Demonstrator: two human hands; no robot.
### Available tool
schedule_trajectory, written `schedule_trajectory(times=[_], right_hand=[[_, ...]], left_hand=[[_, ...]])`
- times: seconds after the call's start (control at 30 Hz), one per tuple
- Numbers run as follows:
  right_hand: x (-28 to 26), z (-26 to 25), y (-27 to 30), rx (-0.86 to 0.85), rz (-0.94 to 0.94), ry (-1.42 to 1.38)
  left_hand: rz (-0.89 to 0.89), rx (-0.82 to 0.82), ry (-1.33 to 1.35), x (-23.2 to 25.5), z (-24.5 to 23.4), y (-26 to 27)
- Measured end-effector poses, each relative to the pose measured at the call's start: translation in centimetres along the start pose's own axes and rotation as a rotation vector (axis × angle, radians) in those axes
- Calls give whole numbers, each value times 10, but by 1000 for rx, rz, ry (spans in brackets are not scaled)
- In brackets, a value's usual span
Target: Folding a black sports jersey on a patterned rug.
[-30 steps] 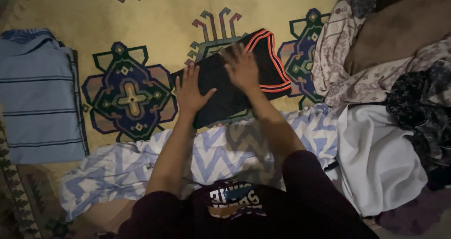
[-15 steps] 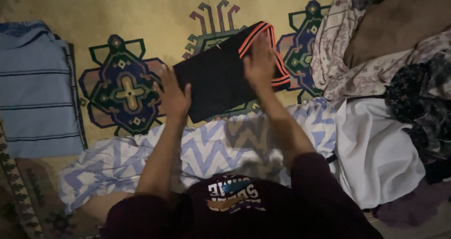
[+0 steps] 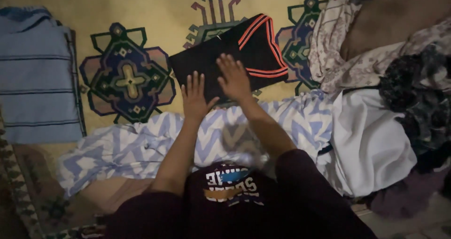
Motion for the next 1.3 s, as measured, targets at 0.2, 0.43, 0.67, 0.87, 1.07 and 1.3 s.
schedule_trajectory(times=[0.2, 0.43, 0.67, 0.87, 1.07, 1.3], right_hand=[[60, -48, 20, 218, 146, 171], [94, -71, 48, 509, 503, -114], [-23, -67, 47, 384, 47, -622], [-59, 22, 54, -5, 121, -856], [-47, 65, 64, -253, 402, -1822], [-52, 70, 79, -511, 1082, -2269]], left_hand=[[-88, -110, -43, -16, 4, 20], [-189, -20, 246, -28, -35, 23], [-657, 205, 737, -74, -19, 42], [-811, 69, 1042, -89, 32, 34], [-816, -176, 1325, -57, 26, 25], [-824, -184, 1362, -32, -17, 19]])
Point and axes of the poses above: each hand's wrist, its own y-axis away from the middle knuckle, its own z-axis out of the palm, x = y × z, the point moved 8 cm from there along -y, towards the middle knuckle, and after that the axes turned 6 degrees about -y, right-handed, at the moved point
